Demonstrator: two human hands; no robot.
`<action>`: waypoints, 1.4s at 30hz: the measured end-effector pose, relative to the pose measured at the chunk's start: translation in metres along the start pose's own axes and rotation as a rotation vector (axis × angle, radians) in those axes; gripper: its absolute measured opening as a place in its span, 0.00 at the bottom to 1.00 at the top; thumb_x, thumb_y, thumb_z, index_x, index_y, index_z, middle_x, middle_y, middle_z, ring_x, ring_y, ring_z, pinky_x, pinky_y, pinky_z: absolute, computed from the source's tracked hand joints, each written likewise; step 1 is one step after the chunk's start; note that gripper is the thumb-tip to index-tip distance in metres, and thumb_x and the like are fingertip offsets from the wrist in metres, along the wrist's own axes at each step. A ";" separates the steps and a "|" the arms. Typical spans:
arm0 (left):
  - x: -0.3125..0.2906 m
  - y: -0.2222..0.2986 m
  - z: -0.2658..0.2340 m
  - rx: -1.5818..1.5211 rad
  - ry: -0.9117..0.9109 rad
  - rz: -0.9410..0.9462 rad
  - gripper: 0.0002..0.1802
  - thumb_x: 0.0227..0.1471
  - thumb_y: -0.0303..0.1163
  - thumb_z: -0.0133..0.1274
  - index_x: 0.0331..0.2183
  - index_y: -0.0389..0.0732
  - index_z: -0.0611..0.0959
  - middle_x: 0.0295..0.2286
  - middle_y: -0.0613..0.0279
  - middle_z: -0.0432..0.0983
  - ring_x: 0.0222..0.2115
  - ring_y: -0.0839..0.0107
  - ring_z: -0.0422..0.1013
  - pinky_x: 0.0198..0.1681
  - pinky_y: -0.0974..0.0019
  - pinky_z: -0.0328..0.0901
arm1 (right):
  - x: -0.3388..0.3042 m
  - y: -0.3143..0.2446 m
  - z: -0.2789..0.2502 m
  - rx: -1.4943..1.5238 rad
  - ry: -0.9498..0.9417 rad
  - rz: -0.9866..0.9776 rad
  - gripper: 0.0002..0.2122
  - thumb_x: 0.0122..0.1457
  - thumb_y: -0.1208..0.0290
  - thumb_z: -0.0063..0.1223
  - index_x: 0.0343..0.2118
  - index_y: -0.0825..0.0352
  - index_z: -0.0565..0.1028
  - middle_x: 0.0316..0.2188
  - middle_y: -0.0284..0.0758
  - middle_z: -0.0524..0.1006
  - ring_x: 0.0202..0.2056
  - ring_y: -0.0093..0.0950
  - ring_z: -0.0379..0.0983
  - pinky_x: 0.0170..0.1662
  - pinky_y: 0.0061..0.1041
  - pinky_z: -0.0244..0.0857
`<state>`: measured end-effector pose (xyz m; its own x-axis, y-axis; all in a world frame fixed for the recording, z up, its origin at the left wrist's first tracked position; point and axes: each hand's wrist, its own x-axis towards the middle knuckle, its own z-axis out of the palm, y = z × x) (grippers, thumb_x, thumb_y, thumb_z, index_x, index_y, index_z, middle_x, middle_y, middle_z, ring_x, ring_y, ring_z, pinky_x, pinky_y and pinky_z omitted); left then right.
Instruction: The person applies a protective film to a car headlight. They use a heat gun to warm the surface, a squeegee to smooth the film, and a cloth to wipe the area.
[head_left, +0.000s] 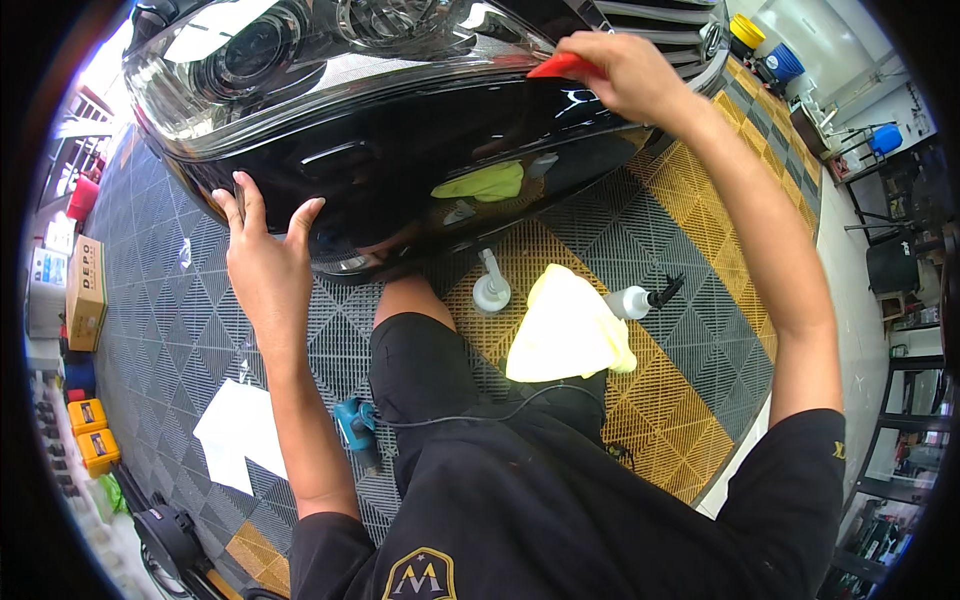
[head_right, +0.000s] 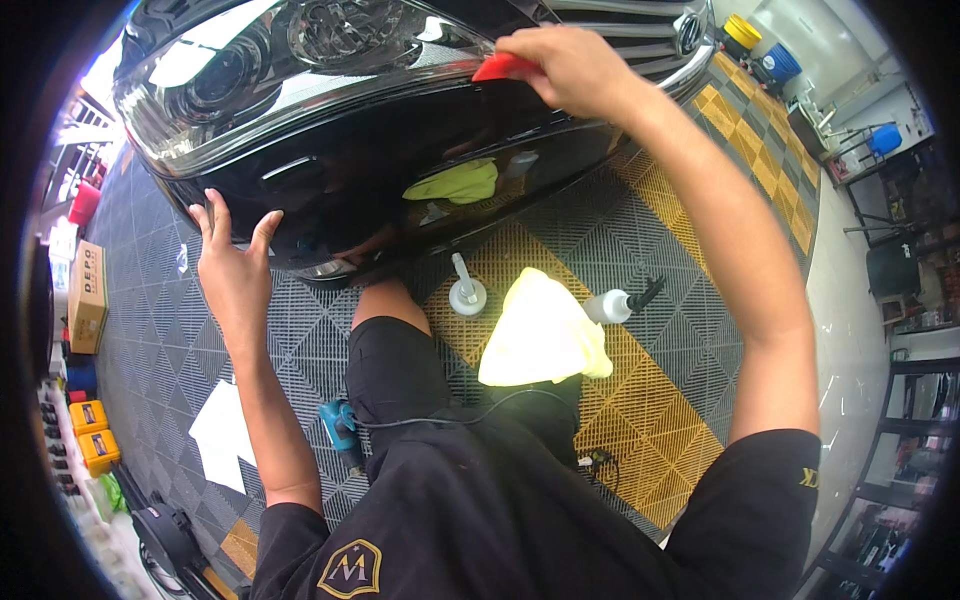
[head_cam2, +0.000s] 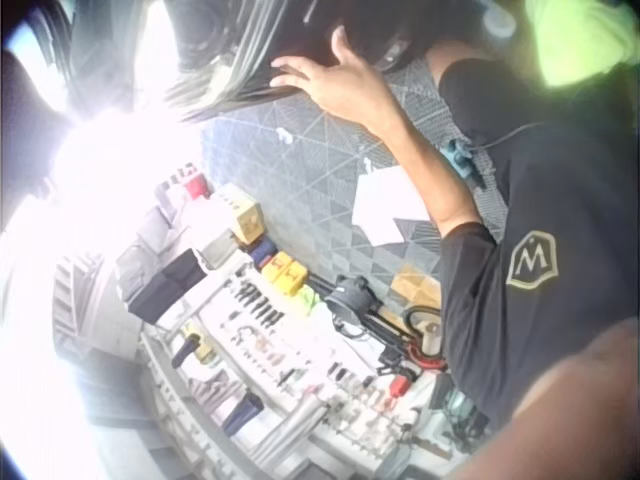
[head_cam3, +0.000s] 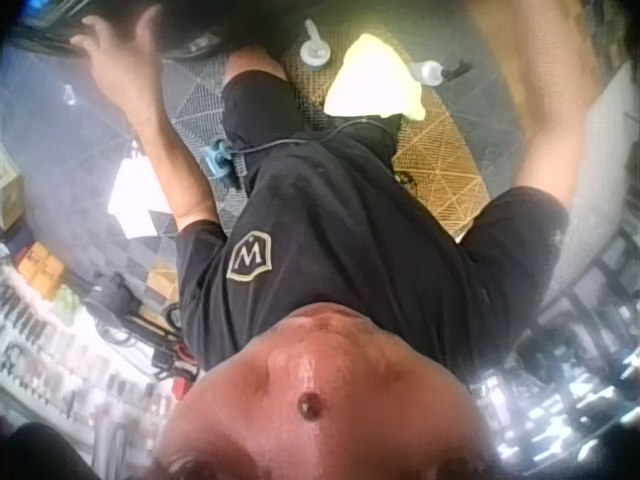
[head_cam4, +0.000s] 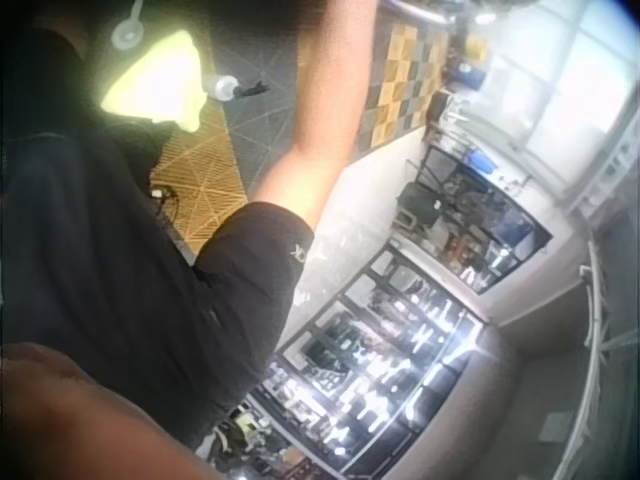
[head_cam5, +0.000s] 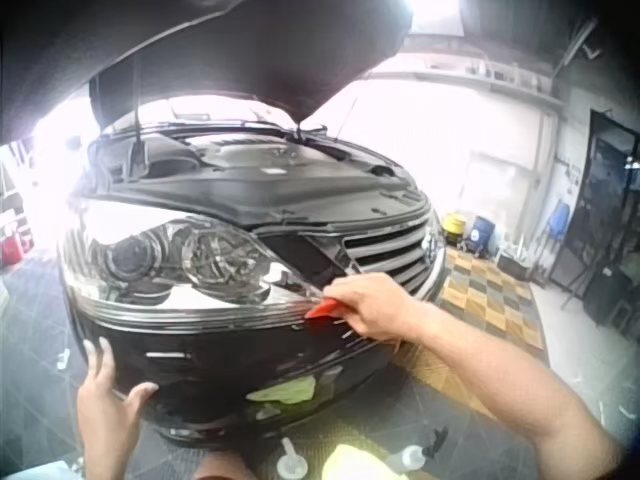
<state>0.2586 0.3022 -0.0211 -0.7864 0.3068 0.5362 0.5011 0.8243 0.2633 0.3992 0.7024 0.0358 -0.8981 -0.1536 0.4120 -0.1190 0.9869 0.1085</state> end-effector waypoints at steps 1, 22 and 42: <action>0.001 -0.001 -0.001 -0.002 -0.001 0.002 0.48 0.52 0.57 0.65 0.64 0.37 0.72 0.62 0.30 0.62 0.59 0.40 0.66 0.57 0.53 0.68 | -0.004 -0.007 0.004 0.011 0.054 -0.012 0.12 0.60 0.71 0.59 0.48 0.60 0.78 0.36 0.34 0.80 0.41 0.41 0.78 0.42 0.39 0.72; 0.001 -0.002 0.000 0.009 -0.012 0.007 0.47 0.52 0.57 0.64 0.65 0.40 0.71 0.63 0.32 0.61 0.59 0.39 0.66 0.56 0.52 0.68 | 0.055 -0.027 -0.028 -0.040 -0.045 0.050 0.14 0.52 0.69 0.63 0.43 0.62 0.82 0.41 0.41 0.82 0.46 0.41 0.79 0.47 0.37 0.73; 0.001 -0.010 0.007 -0.004 0.018 0.069 0.48 0.53 0.56 0.64 0.66 0.41 0.68 0.63 0.31 0.60 0.57 0.34 0.67 0.56 0.49 0.69 | 0.034 -0.115 0.035 0.810 0.674 0.661 0.12 0.56 0.64 0.65 0.35 0.70 0.82 0.29 0.36 0.85 0.30 0.23 0.81 0.37 0.29 0.75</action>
<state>0.2502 0.2975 -0.0284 -0.7429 0.3544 0.5679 0.5556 0.7996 0.2280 0.3675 0.5852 0.0058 -0.5178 0.6264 0.5827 -0.1686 0.5931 -0.7873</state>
